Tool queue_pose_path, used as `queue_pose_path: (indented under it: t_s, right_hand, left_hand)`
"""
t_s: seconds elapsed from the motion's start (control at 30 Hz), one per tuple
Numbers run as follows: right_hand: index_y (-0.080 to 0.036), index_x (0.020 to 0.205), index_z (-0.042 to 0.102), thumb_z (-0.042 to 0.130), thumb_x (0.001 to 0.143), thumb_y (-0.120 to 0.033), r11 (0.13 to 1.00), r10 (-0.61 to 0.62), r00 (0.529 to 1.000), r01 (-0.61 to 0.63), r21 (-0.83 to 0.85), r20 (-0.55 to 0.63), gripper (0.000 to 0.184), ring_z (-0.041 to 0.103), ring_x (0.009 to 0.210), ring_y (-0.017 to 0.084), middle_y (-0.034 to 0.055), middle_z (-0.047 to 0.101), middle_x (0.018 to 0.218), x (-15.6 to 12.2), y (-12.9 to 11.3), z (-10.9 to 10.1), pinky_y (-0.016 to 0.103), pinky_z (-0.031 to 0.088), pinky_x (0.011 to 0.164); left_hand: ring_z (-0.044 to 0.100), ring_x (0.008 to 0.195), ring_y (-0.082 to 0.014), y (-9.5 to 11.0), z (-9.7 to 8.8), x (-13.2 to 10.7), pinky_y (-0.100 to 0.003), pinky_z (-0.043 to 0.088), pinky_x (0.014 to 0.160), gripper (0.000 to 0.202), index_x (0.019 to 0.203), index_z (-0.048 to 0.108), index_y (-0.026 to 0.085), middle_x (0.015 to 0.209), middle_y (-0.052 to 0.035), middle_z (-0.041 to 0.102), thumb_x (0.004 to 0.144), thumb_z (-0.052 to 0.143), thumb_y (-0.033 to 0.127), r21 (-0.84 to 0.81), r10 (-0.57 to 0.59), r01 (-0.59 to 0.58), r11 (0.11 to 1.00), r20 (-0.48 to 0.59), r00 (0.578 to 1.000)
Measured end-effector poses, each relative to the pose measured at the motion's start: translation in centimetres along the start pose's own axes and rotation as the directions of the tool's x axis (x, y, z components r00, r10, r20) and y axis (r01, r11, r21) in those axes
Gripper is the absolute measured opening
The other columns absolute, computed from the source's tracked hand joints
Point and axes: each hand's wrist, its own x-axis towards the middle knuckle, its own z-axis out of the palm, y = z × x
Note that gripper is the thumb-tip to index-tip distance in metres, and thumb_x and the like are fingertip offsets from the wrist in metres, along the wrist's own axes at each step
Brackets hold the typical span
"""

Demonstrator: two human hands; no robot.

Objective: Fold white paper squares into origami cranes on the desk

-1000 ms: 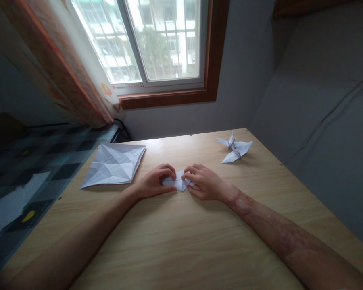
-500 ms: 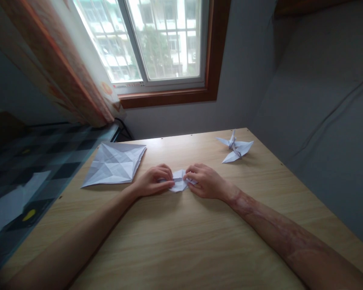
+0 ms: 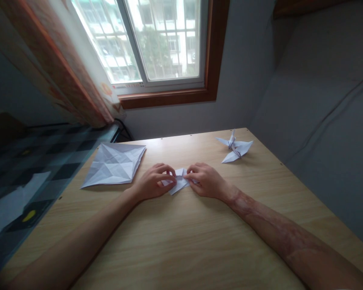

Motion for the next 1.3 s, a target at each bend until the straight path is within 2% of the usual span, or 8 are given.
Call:
queue_pose_path:
  t_s: [0.1, 0.2, 0.33, 0.67, 0.8, 0.97, 1.17, 1.3]
  right_hand:
    - [-0.025, 0.118, 0.078, 0.072, 0.095, -0.013, 1.0, 0.007, 1.0, -0.008, -0.004, -0.006, 0.027, 0.068, 0.098, 0.027, 0.0079, 0.078, 0.113, 0.0, 0.0, 0.1, 0.044, 0.056, 0.091]
    - [-0.025, 0.117, 0.077, 0.071, 0.096, -0.014, 1.0, 0.005, 1.0, -0.005, 0.007, 0.005, 0.024, 0.07, 0.097, 0.027, 0.0079, 0.079, 0.116, 0.1, -0.1, -0.1, 0.045, 0.056, 0.092]
    - [-0.026, 0.117, 0.075, 0.07, 0.1, -0.018, 0.999, 0.016, 1.0, -0.017, 0.034, 0.024, 0.02, 0.072, 0.103, 0.028, 0.0087, 0.079, 0.124, 0.2, -0.3, -0.4, 0.047, 0.057, 0.097]
    - [-0.025, 0.121, 0.07, 0.072, 0.094, -0.014, 0.994, 0.059, 0.998, -0.06, 0.092, 0.012, 0.03, 0.069, 0.114, 0.031, 0.0113, 0.075, 0.126, 0.3, -0.5, -0.5, 0.05, 0.058, 0.102]
    - [-0.023, 0.126, 0.067, 0.071, 0.092, -0.013, 0.994, 0.067, 0.998, -0.068, 0.089, 0.013, 0.036, 0.067, 0.118, 0.032, 0.0132, 0.072, 0.129, 0.3, -0.5, -0.5, 0.051, 0.058, 0.105]
    - [-0.023, 0.128, 0.064, 0.072, 0.091, -0.013, 0.993, 0.085, 0.996, -0.085, 0.087, 0.007, 0.039, 0.066, 0.115, 0.032, 0.0137, 0.07, 0.126, 0.3, -0.6, -0.6, 0.05, 0.058, 0.102]
    - [-0.023, 0.121, 0.065, 0.071, 0.092, -0.012, 0.99, 0.092, 0.996, -0.093, 0.105, 0.019, 0.031, 0.066, 0.111, 0.032, 0.0129, 0.071, 0.119, 0.5, -0.7, -0.7, 0.049, 0.058, 0.1]
    - [-0.023, 0.118, 0.065, 0.071, 0.09, -0.012, 0.988, 0.096, 0.995, -0.097, 0.12, 0.017, 0.03, 0.066, 0.111, 0.032, 0.0126, 0.071, 0.119, 0.5, -0.7, -0.7, 0.048, 0.058, 0.099]
  left_hand:
    - [0.07, 0.084, -0.0178, 0.2, 0.0, 0.0, -0.034, 0.055, 0.083, 0.011, 0.094, 0.084, 0.026, 0.1, -0.0046, 0.08, 0.099, 0.074, 0.027, 0.042, 0.032, -0.032, 0.999, 0.0, 0.999]
    - [0.07, 0.086, -0.0184, 0.2, 0.0, 0.0, -0.036, 0.056, 0.085, 0.016, 0.107, 0.086, 0.029, 0.1, -0.0043, 0.08, 0.101, 0.071, 0.027, 0.074, 0.019, -0.022, 0.997, 0.031, 0.999]
    - [0.073, 0.103, -0.0244, 0.1, 0.0, -0.2, -0.043, 0.056, 0.098, 0.027, 0.123, 0.082, 0.029, 0.12, -0.0073, 0.08, 0.098, 0.073, 0.032, 0.109, -0.053, 0.048, 0.993, 0.044, 0.998]
    - [0.068, 0.128, -0.0332, 0.3, -0.1, 0.1, -0.055, 0.052, 0.113, 0.034, 0.131, 0.075, 0.023, 0.156, -0.0115, 0.065, 0.1, 0.07, 0.036, 0.203, -0.204, 0.194, 0.96, 0.031, 0.978]
    - [0.066, 0.133, -0.0348, 0.3, -0.1, 0.1, -0.057, 0.051, 0.116, 0.037, 0.136, 0.071, 0.023, 0.156, -0.0119, 0.065, 0.101, 0.068, 0.036, 0.19, -0.221, 0.205, 0.96, 0.066, 0.973]
    - [0.065, 0.136, -0.0366, 0.2, -0.1, 0.0, -0.055, 0.051, 0.116, 0.056, 0.148, 0.059, 0.02, 0.153, -0.0159, 0.066, 0.097, 0.072, 0.037, 0.131, -0.271, 0.266, 0.955, 0.019, 0.962]
    - [0.073, 0.111, -0.0288, 0.4, -0.6, 0.1, -0.045, 0.055, 0.101, 0.03, 0.124, 0.068, 0.023, 0.121, -0.0103, 0.078, 0.097, 0.071, 0.034, 0.025, -0.195, 0.193, 0.981, 0.069, 0.978]
    - [0.072, 0.109, -0.0289, 0.6, -1.5, 0.4, -0.043, 0.056, 0.099, 0.043, 0.124, 0.072, 0.023, 0.121, -0.0125, 0.076, 0.091, 0.082, 0.05, -0.108, -0.095, 0.111, 0.988, 0.147, 0.985]
